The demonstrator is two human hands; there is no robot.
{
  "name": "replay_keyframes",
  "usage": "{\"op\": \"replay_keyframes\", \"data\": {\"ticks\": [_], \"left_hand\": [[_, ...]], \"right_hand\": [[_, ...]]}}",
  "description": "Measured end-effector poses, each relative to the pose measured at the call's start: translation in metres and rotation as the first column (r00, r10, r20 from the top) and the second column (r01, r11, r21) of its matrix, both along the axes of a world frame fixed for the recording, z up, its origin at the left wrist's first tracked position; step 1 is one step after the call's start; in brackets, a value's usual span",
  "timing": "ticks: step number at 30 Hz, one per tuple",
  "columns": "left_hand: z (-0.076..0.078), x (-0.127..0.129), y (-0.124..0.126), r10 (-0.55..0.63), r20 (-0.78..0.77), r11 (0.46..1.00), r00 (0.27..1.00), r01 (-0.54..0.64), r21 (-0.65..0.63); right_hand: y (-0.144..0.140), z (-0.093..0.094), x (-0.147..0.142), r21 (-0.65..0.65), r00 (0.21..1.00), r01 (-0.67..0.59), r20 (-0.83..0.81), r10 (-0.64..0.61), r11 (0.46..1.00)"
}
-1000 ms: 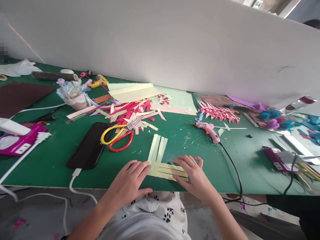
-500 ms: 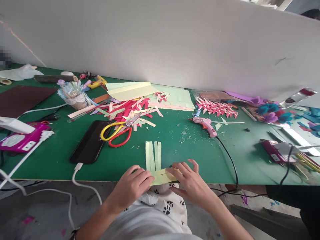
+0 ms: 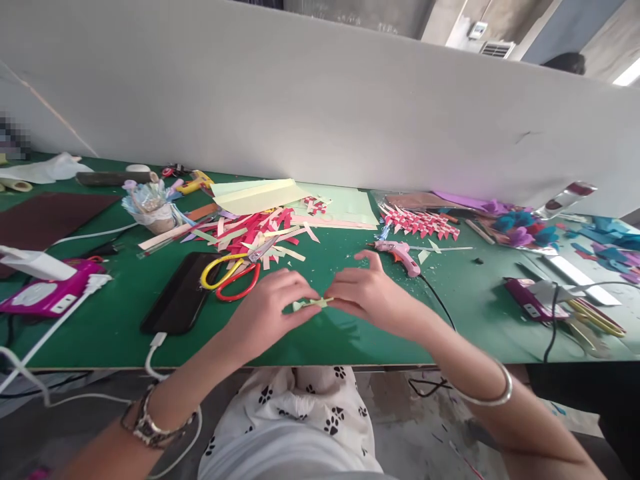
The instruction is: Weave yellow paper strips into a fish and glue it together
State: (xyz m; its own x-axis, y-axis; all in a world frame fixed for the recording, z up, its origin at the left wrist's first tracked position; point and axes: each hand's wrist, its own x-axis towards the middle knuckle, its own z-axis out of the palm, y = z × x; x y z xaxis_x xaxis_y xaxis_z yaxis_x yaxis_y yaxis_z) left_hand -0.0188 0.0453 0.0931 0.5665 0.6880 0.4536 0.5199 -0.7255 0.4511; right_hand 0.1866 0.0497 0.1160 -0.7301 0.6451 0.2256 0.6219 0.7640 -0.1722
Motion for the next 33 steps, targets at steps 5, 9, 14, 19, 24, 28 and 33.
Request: {"op": "replay_keyframes", "data": {"ticks": [5,9,14,19,24,28,33], "left_hand": [[0.034,0.008,0.018,0.016,-0.046,0.984,0.999,-0.024,-0.179],[0.052,0.01,0.036,0.027,-0.102,0.965,0.994,-0.053,-0.258],[0.058,0.011,0.062,0.028,-0.215,0.952,0.976,-0.091,-0.293],[0.064,0.017,0.08,0.033,-0.197,0.935,0.98,-0.1,-0.34],[0.04,0.009,0.089,0.149,0.035,0.819,0.988,-0.104,-0.565],[-0.019,-0.006,0.084,0.47,0.161,0.592,0.868,-0.175,-0.787],[-0.071,-0.021,0.054,0.503,0.066,0.493,0.862,-0.223,-0.841]], "right_hand": [[0.033,0.036,-0.008,-0.172,0.984,-0.071,0.147,0.097,0.983],[0.052,0.044,-0.009,-0.247,0.99,-0.061,0.105,0.089,0.967],[0.059,0.05,0.005,-0.163,0.996,0.075,-0.039,-0.082,0.984],[0.044,0.066,0.033,0.002,0.94,0.26,-0.23,-0.252,0.966],[0.019,0.07,0.055,0.025,0.853,0.353,-0.421,-0.31,0.935],[0.008,0.05,0.061,-0.008,0.84,0.339,-0.449,-0.306,0.941],[0.008,0.0,0.053,-0.148,0.892,0.292,-0.315,-0.325,0.945]]}}
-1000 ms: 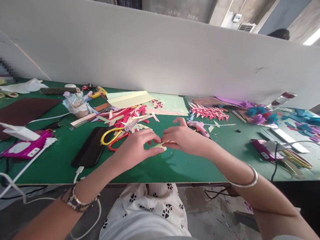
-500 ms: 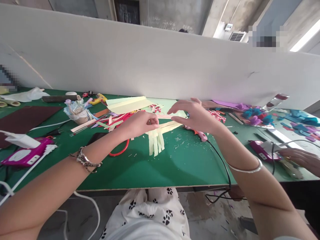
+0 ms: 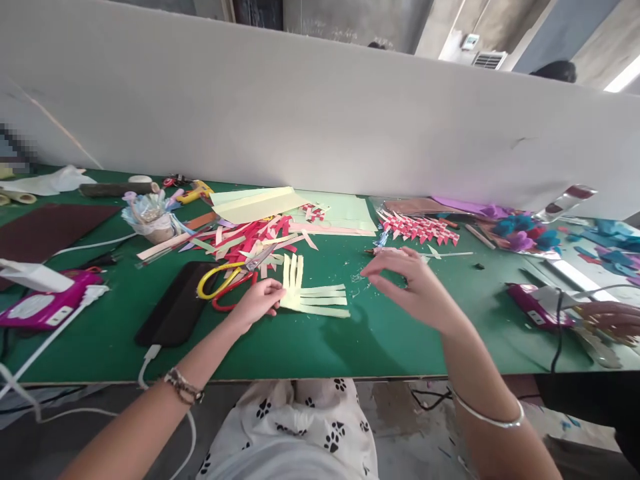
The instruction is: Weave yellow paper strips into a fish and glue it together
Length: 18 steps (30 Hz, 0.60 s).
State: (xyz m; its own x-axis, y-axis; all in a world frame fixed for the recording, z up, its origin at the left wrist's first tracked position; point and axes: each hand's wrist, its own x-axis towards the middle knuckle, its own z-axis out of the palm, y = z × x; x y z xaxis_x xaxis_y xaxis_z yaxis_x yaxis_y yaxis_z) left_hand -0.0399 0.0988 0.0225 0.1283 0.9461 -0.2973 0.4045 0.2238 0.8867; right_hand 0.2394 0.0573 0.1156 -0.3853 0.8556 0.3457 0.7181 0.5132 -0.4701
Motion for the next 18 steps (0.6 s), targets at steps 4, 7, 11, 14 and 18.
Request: {"op": "replay_keyframes", "data": {"ticks": [4,7,11,14,18], "left_hand": [[0.0,-0.007,-0.026,-0.09,-0.087,0.996,0.992,0.09,0.003],[0.005,-0.009,-0.039,-0.079,-0.419,0.958,0.904,0.185,0.218],[0.001,-0.011,-0.046,-0.046,-0.633,0.842,0.773,0.371,0.391],[-0.005,-0.011,-0.045,-0.112,-0.676,0.777,0.729,0.488,0.397],[-0.009,-0.006,-0.042,-0.1,-0.759,0.728,0.643,0.567,0.385]], "right_hand": [[0.005,-0.042,-0.019,-0.139,0.993,-0.042,0.103,0.057,0.989],[0.017,-0.066,-0.035,-0.179,0.975,-0.119,0.166,0.149,0.977],[0.035,-0.083,-0.053,-0.197,0.946,-0.173,0.239,0.218,0.965],[0.042,-0.089,-0.063,-0.206,0.924,-0.158,0.315,0.218,0.966],[0.043,-0.09,-0.071,-0.228,0.916,-0.107,0.355,0.185,0.968]]}}
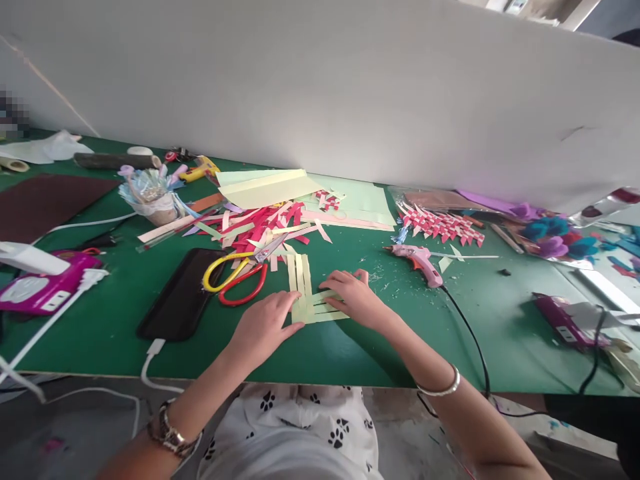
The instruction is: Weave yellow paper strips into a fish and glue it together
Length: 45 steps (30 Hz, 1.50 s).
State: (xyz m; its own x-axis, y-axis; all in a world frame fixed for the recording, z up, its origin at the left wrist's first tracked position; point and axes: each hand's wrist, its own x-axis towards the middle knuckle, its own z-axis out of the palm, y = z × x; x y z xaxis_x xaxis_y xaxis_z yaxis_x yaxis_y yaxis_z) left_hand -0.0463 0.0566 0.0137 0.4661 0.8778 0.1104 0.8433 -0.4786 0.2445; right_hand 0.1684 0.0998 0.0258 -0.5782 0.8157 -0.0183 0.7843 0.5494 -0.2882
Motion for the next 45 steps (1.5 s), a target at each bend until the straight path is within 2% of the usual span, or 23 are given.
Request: {"op": "replay_keyframes", "data": {"ticks": [5,12,15,20,24,27,32,38,45], "left_hand": [[0.001,0.006,-0.001,-0.066,-0.072,0.992,0.995,0.073,0.105],[0.0,0.007,-0.003,-0.103,-0.075,0.985,0.992,0.112,0.131],[-0.001,0.011,-0.005,-0.132,-0.095,0.975,0.987,0.146,0.169],[-0.005,0.014,-0.007,-0.135,-0.091,0.964,0.987,0.152,0.217],[-0.008,0.014,-0.008,-0.119,-0.071,0.97,0.99,0.131,0.207],[-0.008,0.014,-0.009,-0.11,-0.076,0.974,0.991,0.123,0.191],[-0.01,0.014,-0.011,-0.113,-0.084,0.961,0.99,0.131,0.245],[-0.011,0.015,-0.011,-0.105,-0.074,0.956,0.992,0.121,0.268],[-0.011,0.016,-0.014,-0.082,-0.021,0.971,0.996,0.084,0.223]], "right_hand": [[-0.001,-0.001,0.0,-0.022,0.996,0.049,-0.067,-0.05,0.999],[-0.002,-0.002,0.001,-0.07,0.995,0.062,-0.068,-0.066,0.996],[-0.002,-0.002,0.0,-0.117,0.988,0.11,-0.098,-0.121,0.987],[-0.002,-0.004,0.002,-0.206,0.967,0.175,-0.151,-0.207,0.963],[-0.001,-0.001,0.004,-0.257,0.941,0.198,-0.221,-0.257,0.946],[0.0,0.004,0.004,-0.234,0.949,0.192,-0.205,-0.241,0.953],[-0.001,0.007,0.006,-0.211,0.986,0.112,-0.102,-0.135,0.971],[-0.006,0.001,0.01,-0.3,0.977,0.094,-0.155,-0.146,0.949],[-0.006,-0.005,0.015,-0.289,0.967,0.078,-0.21,-0.142,0.954]]}}
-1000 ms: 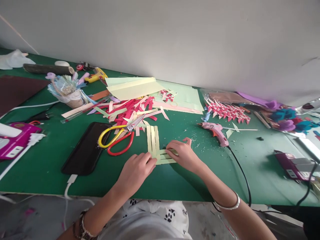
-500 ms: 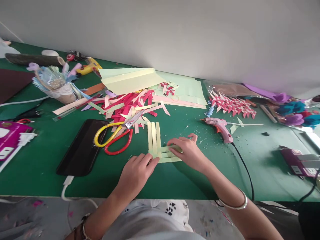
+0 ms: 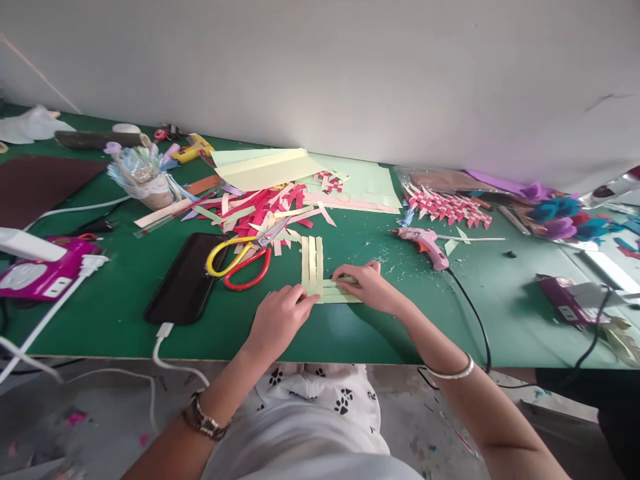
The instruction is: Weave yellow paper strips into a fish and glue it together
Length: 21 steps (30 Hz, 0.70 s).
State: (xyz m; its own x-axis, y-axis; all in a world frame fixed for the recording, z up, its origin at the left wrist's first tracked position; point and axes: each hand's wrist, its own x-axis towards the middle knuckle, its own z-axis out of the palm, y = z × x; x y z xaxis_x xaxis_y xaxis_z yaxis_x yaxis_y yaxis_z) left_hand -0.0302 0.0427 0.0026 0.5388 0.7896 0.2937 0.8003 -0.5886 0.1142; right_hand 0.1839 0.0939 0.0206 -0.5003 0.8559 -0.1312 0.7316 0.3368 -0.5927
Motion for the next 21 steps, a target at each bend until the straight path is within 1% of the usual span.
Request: {"op": "replay_keyframes", "data": {"ticks": [4,8,11,14,16,18,20,21], "left_hand": [[-0.002,-0.001,0.0,0.002,0.06,1.0,0.998,-0.001,-0.017],[-0.004,-0.001,0.002,0.01,0.085,0.999,0.996,-0.007,-0.032],[-0.005,0.002,0.001,0.032,0.095,0.998,0.995,-0.027,-0.052],[-0.004,-0.001,-0.004,0.069,0.103,0.997,0.992,-0.065,-0.042],[0.0,-0.011,-0.007,0.125,0.117,0.992,0.985,-0.122,-0.035],[0.007,-0.032,-0.009,0.228,0.142,0.974,0.963,-0.228,-0.02],[0.014,-0.061,-0.007,0.361,0.168,0.929,0.917,-0.369,0.015],[0.018,-0.077,-0.005,0.434,0.168,0.894,0.885,-0.446,0.036]], "right_hand": [[-0.001,-0.006,0.008,0.016,0.993,0.07,-0.1,-0.068,0.997],[-0.004,-0.017,0.016,0.045,0.975,0.141,-0.179,-0.131,0.989],[-0.006,-0.026,0.018,0.09,0.96,0.185,-0.229,-0.16,0.979],[-0.008,-0.031,0.017,0.146,0.948,0.227,-0.262,-0.183,0.963],[-0.009,-0.033,0.016,0.178,0.944,0.241,-0.273,-0.188,0.954],[-0.009,-0.034,0.015,0.202,0.944,0.243,-0.274,-0.183,0.949],[-0.01,-0.033,0.014,0.216,0.947,0.239,-0.268,-0.178,0.947],[-0.01,-0.033,0.014,0.22,0.948,0.238,-0.265,-0.177,0.946]]}}
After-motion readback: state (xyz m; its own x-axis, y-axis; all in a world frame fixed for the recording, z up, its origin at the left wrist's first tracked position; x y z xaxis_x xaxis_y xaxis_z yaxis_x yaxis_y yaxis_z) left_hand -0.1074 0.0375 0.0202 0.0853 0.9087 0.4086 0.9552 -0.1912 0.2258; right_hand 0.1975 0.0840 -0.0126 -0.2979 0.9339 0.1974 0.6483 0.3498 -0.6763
